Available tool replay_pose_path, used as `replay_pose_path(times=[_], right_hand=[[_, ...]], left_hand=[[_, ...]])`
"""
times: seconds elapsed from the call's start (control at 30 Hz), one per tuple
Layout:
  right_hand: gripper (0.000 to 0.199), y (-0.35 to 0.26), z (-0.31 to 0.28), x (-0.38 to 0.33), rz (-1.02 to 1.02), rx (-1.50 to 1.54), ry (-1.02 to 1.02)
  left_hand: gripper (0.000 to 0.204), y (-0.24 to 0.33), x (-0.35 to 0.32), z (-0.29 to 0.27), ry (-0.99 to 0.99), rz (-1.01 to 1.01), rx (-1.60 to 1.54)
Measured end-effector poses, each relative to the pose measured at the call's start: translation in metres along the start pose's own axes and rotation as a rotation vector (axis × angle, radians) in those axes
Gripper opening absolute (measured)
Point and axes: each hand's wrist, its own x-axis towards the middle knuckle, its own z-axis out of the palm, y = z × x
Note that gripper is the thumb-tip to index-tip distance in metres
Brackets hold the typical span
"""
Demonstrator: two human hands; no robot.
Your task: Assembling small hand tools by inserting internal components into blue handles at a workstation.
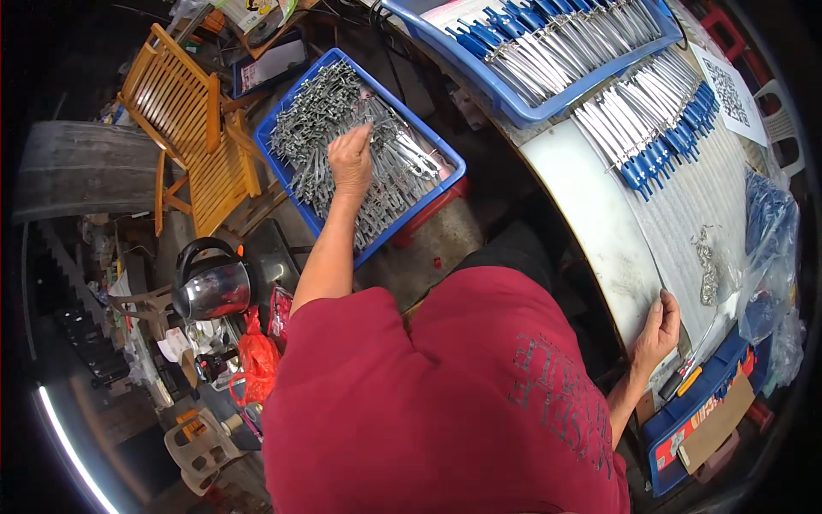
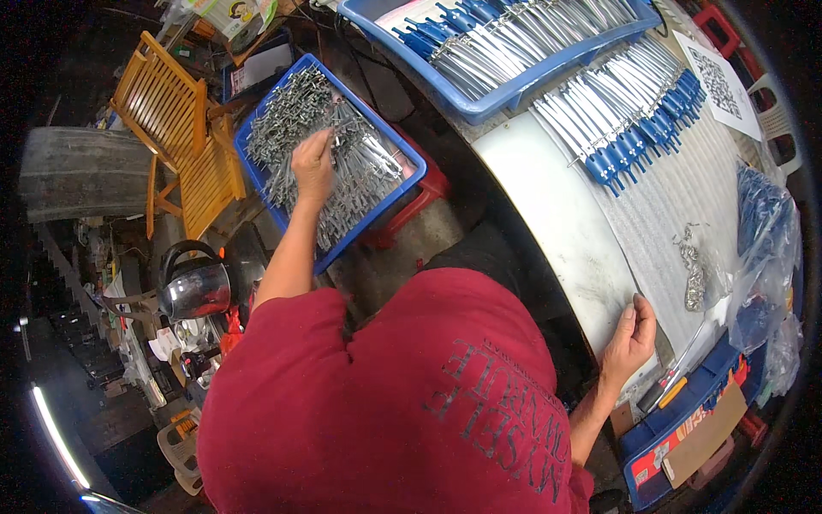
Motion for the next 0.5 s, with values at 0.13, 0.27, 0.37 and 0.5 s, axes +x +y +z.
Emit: replay_pose_path(times=[0.13,0.27,0.37,0.5], right_hand=[[0.024,0.003,0.0,0.001,-0.012,0.016,-0.002],[0.024,0.001,0.001,0.002,-0.005,0.008,0.002],[0.024,0.002,0.001,0.002,-0.009,0.038,0.003],[0.024,0.001,-0.002,0.003,-0.017,-0.007,-0.025]], left_hand=[[0.013,0.006,0.015,-0.012,0.145,-0.11,-0.167],[0.018,0.015,0.025,-0.031,0.112,-0.345,-0.346],[0.012,0.035,0.038,-0.045,0.126,-0.337,-0.473],[0.013,0.059,0.05,-0.064,0.054,-0.291,-0.69]])
